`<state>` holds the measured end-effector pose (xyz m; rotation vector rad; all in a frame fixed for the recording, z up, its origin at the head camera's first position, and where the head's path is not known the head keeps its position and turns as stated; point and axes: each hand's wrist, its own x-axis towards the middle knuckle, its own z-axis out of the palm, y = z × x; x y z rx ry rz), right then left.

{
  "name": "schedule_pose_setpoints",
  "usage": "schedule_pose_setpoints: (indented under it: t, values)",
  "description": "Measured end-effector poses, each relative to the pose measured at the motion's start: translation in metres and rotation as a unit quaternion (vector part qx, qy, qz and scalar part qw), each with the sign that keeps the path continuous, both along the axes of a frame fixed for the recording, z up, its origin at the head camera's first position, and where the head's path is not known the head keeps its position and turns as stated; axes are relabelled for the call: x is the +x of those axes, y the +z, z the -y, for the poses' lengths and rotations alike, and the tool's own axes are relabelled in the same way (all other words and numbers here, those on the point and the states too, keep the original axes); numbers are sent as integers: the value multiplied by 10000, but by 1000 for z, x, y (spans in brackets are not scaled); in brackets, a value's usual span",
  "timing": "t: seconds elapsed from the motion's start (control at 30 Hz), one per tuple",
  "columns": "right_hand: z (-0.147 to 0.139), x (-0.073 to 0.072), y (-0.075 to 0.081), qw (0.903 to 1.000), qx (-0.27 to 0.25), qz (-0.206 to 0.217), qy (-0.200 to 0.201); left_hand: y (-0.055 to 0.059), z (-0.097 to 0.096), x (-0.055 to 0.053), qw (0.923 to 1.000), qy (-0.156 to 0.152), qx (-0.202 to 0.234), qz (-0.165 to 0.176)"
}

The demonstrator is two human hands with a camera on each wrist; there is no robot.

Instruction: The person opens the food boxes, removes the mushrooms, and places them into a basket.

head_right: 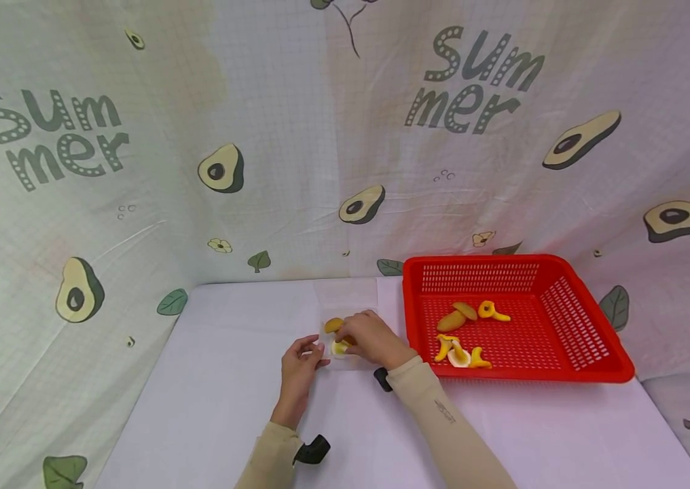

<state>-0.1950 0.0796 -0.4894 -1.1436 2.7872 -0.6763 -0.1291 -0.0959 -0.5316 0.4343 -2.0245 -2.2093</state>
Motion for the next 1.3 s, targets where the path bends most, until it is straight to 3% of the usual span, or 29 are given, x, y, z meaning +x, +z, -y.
schedule_pose_setpoints:
  t: [0.4,0.8,1.2,1.3]
  values:
    - [8,-8,-4,9997,-17,-223,131,2,0,-1,10000,5,17,-17]
    - [10,-3,-7,9985,-86,-440,-306,0,0,-1,9999,15,121,-51]
    - [8,6,-8,9919,-330,-984,-731,-1,0,1,10000,64,-5,33]
    - [6,11,-4,9871,-550,-1322,-720,-1,0,1,10000,70,6,10]
